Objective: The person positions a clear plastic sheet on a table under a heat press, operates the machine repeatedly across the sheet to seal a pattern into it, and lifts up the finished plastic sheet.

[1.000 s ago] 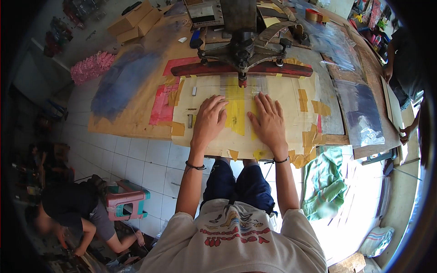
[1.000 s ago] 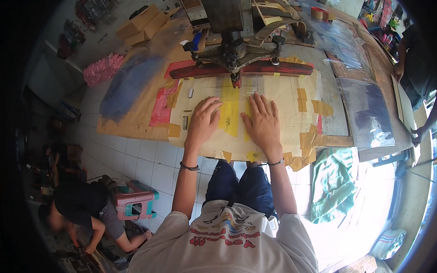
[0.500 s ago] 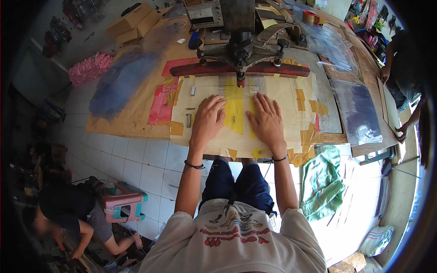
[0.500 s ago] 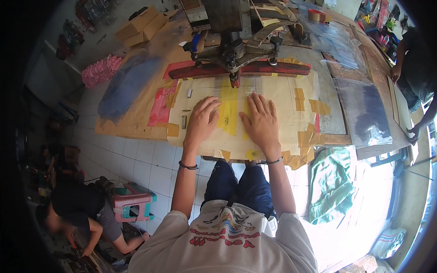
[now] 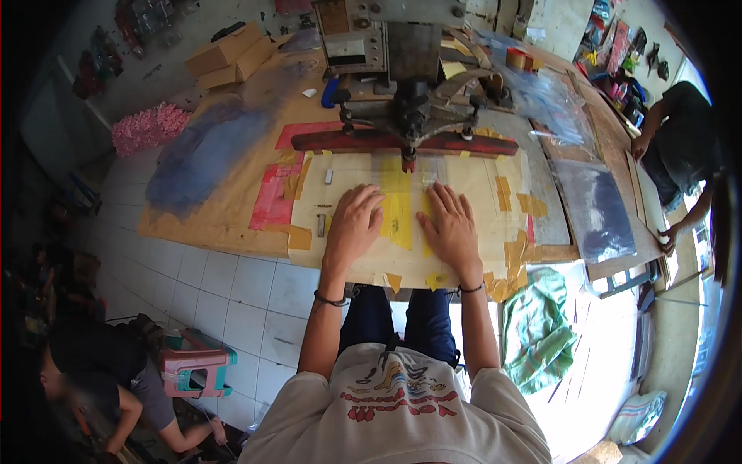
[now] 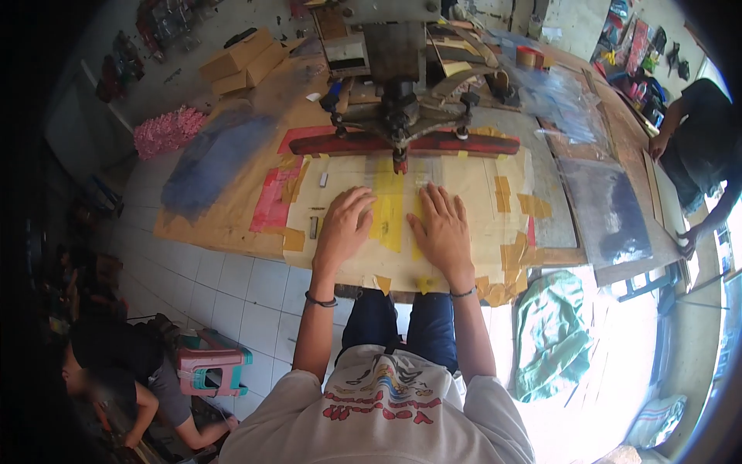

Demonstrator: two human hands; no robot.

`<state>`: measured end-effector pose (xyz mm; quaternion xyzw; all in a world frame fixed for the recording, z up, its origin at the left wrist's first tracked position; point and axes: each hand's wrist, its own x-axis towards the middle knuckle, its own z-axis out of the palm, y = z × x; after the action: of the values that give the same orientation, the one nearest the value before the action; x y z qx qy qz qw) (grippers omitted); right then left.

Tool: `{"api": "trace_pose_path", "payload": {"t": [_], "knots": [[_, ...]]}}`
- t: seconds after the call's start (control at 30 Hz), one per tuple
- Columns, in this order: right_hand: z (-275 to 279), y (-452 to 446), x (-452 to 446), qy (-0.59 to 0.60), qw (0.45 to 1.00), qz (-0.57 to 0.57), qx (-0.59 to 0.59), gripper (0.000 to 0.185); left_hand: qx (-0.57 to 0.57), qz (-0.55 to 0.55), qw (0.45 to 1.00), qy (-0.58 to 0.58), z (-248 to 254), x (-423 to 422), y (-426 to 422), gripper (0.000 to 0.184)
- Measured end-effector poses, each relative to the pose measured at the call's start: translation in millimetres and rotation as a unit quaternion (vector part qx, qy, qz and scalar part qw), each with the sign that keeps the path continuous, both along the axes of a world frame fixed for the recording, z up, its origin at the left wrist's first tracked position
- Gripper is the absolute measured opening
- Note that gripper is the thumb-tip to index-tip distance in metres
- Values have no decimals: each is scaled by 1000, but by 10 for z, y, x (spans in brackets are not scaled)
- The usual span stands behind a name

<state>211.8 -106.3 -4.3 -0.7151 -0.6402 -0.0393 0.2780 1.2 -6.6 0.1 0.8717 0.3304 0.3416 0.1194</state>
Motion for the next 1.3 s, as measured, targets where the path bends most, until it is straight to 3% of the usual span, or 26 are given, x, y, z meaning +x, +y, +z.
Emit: {"api": "trace_pose_path", "payload": {"t": [0.47,0.67,0.73,0.87,0.97,1.03,1.3], "knots": [[43,30,-21,-20,1000,-6,-8,56,0,-4,1000,-23,-20,2,22,26],[-40,32,-2,-20,999,-30,24,51,64,-4,998,-3,-57,11,54,25],[-60,-20,22,-39,998,-26,51,46,44,-32,998,-19,-40,-14,68,21],[244,-427,-85,20,1000,4,-6,37,-46,-77,996,-30,62,-84,30,15],[310,-583,-99,63,997,26,-42,32,-81,-40,996,-28,100,-61,-10,17],[273,-571,-42,81,996,41,-24,31,-27,-44,999,-16,66,-53,-21,21],[86,-270,159,13,997,60,44,37,22,-35,999,5,29,-6,-35,40]]}}
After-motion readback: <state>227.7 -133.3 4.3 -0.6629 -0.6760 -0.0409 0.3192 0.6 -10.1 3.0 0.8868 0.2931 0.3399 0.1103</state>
